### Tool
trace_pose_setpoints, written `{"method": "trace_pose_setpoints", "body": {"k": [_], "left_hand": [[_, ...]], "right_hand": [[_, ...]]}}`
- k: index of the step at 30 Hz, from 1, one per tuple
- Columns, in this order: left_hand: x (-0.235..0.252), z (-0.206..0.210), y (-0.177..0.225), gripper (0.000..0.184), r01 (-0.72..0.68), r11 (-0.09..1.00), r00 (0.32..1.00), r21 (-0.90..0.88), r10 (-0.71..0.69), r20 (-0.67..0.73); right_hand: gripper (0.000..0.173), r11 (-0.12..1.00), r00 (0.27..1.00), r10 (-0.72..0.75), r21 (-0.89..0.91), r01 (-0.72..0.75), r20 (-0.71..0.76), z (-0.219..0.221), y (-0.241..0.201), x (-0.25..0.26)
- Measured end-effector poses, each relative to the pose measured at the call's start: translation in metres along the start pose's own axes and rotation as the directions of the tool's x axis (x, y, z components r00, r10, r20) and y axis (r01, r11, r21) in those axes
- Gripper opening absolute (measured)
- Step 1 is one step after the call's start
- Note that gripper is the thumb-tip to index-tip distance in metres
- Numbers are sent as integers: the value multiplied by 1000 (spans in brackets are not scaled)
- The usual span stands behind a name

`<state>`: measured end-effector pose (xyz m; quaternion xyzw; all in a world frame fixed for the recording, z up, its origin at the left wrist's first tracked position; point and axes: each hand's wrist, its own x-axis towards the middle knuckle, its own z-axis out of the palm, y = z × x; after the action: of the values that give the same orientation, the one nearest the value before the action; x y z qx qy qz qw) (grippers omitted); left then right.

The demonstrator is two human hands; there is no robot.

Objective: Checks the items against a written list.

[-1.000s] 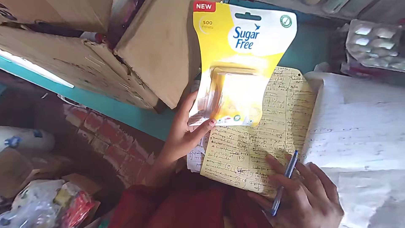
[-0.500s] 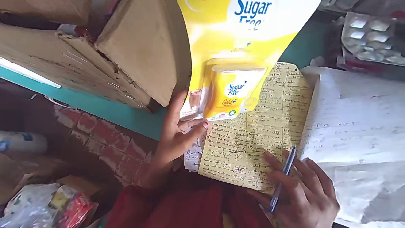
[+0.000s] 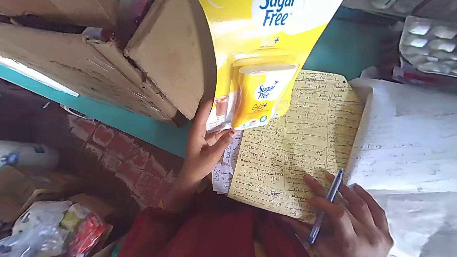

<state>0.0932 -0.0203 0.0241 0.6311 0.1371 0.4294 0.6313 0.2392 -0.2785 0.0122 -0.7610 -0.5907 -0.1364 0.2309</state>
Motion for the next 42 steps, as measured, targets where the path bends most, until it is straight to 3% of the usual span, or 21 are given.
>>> {"method": "trace_pose_setpoints", "body": {"k": [11,18,42], "left_hand": [[-1,-1,-1,68,-50,997,998,-64,46,-53],[-2,2,1,66,-80,997,996,-13,79,-50],[-3,-1,-2,62,-3,999,997,51,6,-71]], "right_hand": [[53,1000,1000,-17,-16,17,7,0,1,0],[53,1000,1000,-22,-14,22,13,-1,2,0],[51,1000,1000,0,1,0,5,-1,0,-1]]}}
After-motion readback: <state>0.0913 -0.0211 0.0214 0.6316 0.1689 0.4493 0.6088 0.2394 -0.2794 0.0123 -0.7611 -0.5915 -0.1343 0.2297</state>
